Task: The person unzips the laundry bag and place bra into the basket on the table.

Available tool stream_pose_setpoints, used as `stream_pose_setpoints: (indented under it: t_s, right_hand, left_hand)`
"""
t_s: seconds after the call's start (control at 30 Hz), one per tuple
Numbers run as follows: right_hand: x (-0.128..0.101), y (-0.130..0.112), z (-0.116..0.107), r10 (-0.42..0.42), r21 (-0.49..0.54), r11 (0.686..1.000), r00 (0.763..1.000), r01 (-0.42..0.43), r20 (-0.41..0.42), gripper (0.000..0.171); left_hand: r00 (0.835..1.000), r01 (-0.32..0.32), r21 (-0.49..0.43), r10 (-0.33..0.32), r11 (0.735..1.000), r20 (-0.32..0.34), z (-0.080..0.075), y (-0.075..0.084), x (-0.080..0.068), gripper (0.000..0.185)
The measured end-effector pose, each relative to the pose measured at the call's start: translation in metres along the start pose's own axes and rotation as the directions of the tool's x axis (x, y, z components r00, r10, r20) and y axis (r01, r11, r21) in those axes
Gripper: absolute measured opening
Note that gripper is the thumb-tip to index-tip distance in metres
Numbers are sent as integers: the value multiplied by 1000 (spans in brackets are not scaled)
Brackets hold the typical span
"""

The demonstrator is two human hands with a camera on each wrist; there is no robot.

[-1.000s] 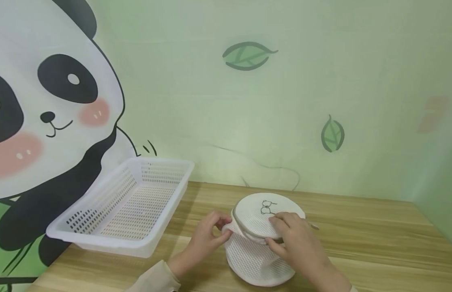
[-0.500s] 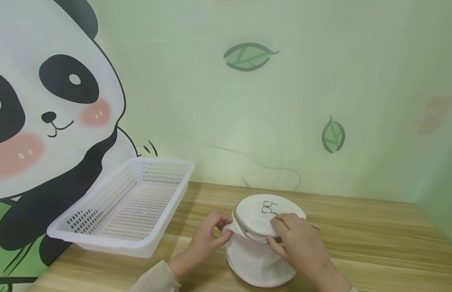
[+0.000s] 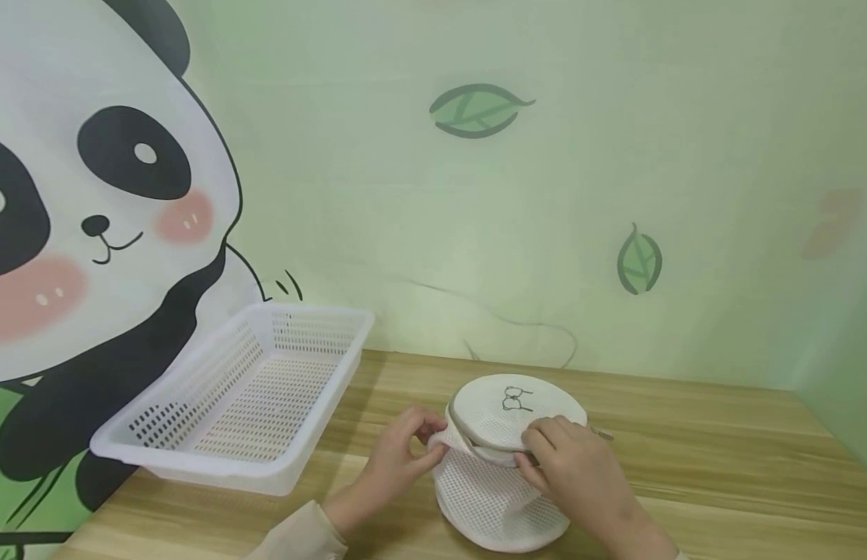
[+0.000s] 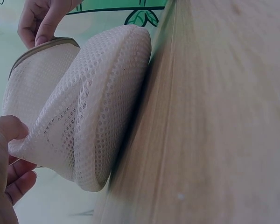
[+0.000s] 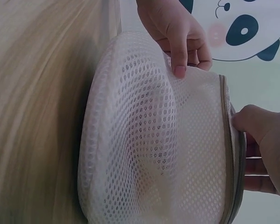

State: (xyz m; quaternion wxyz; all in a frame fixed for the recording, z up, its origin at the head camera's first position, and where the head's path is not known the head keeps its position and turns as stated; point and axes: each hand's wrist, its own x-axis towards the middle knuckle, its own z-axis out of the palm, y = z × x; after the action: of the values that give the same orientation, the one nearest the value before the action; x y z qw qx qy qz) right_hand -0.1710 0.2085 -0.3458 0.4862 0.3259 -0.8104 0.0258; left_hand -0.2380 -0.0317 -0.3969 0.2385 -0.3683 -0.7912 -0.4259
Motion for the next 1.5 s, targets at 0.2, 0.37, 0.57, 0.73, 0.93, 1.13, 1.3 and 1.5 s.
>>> stream_pose_setpoints:
  t_s: [0.2, 0.37, 0.57, 0.73, 0.93, 1.13, 1.3, 1.5]
  right_hand:
    - [-1, 0, -1, 9, 26, 1000, 1000, -9, 4, 46]
    - [-1, 0, -2, 15, 50, 999, 1000, -14, -14, 45]
    - [1, 3, -5, 72, 77, 995, 997, -69, -33, 47]
    - [1, 7, -9, 141, 101, 986, 989, -136, -46, 48]
    - [-1, 13, -12, 192, 106, 977, 980, -186, -50, 53]
    - [0, 20, -17, 249, 132, 962, 966, -238, -72, 53]
    - [2, 25, -23, 289, 125, 952, 955, -280, -66, 46]
    - [3, 31, -27, 322, 100, 944, 945, -315, -63, 49]
  left_hand:
    - [1000, -2, -5, 2, 1000, -3, 2, -2, -2, 25]
    - [1000, -6, 3, 6, 1000, -6, 3, -4, -3, 25]
    - [1000, -6, 1, 6, 1000, -9, 3, -4, -5, 25]
    - [1000, -10, 4, 10, 1000, -12, 3, -4, -6, 25]
    - [1000, -13, 17, 13, 1000, -12, 3, -5, -6, 25]
    - [1000, -8, 10, 8, 1000, -7, 3, -4, -6, 24]
    - [1000, -7, 7, 7, 1000, -4, 2, -3, -4, 24]
    - [1000, -8, 15, 8, 1000, 8, 2, -4, -2, 23]
